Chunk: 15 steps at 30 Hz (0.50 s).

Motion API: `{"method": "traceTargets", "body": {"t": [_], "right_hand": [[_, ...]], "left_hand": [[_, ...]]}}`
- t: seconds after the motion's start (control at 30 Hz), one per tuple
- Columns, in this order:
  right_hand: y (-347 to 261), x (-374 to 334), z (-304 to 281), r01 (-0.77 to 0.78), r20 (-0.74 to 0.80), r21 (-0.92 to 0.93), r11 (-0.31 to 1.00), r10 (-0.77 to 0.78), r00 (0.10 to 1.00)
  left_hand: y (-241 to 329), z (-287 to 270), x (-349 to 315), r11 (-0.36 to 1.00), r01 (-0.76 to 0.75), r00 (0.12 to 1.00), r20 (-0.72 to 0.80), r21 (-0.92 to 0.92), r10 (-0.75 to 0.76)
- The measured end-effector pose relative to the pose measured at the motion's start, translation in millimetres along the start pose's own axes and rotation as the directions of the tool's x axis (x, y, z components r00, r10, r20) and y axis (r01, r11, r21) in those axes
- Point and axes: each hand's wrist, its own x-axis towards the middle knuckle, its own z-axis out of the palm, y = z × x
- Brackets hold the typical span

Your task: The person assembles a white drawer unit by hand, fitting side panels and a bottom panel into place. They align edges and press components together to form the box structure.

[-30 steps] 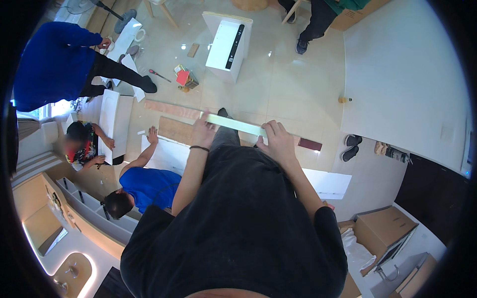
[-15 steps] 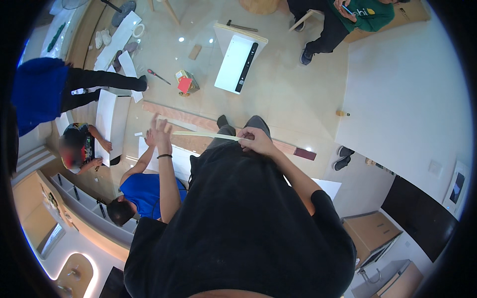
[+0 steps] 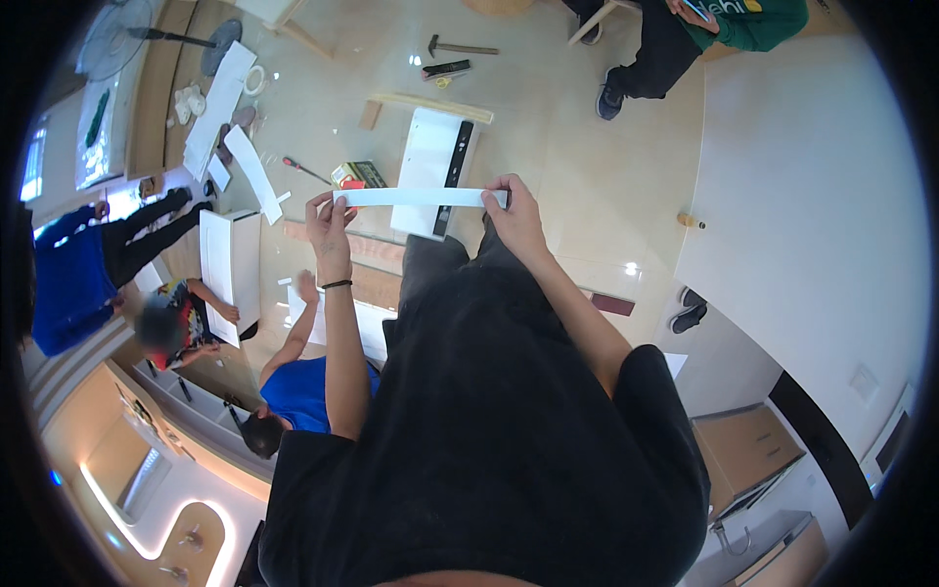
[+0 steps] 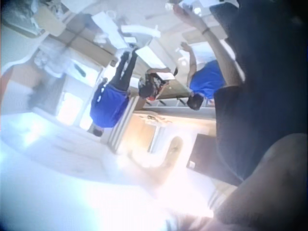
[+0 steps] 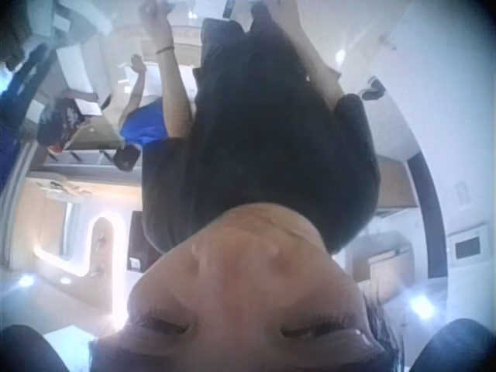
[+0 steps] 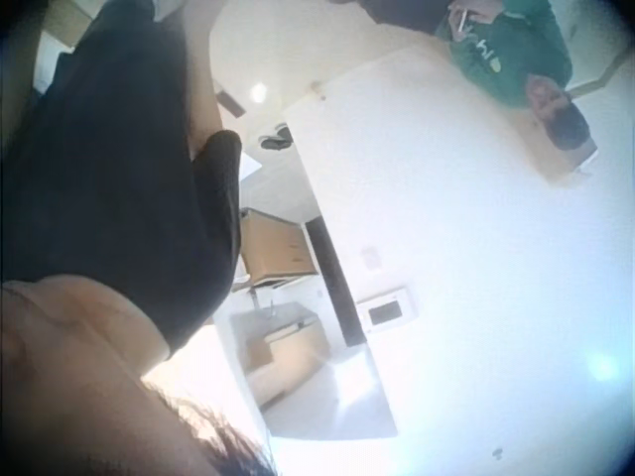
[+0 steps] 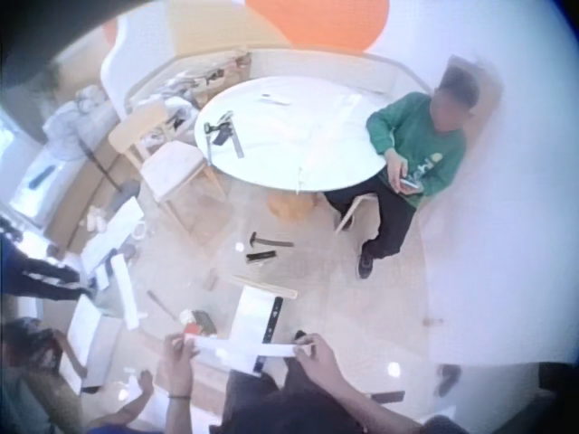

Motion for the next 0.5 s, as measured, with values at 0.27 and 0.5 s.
{"method": "traceTargets", "body": {"t": [0.27, 0.5], "right_hand": [[2.8, 64.0, 14.2, 0.023, -0.337, 0.455, 0.890, 0.148, 0.930], [14.3, 100.5, 48.3, 0.122, -0.506, 0.512, 0.850, 0.184, 0.843]], "left_hand": [[-15.2, 36.8, 65.8, 0.986, 0.067, 0.997, -0.040, 0.152, -0.062], [-30.7, 60.2, 125.9, 0.995, 0.099, 0.994, -0.051, 0.017, -0.098]]}}
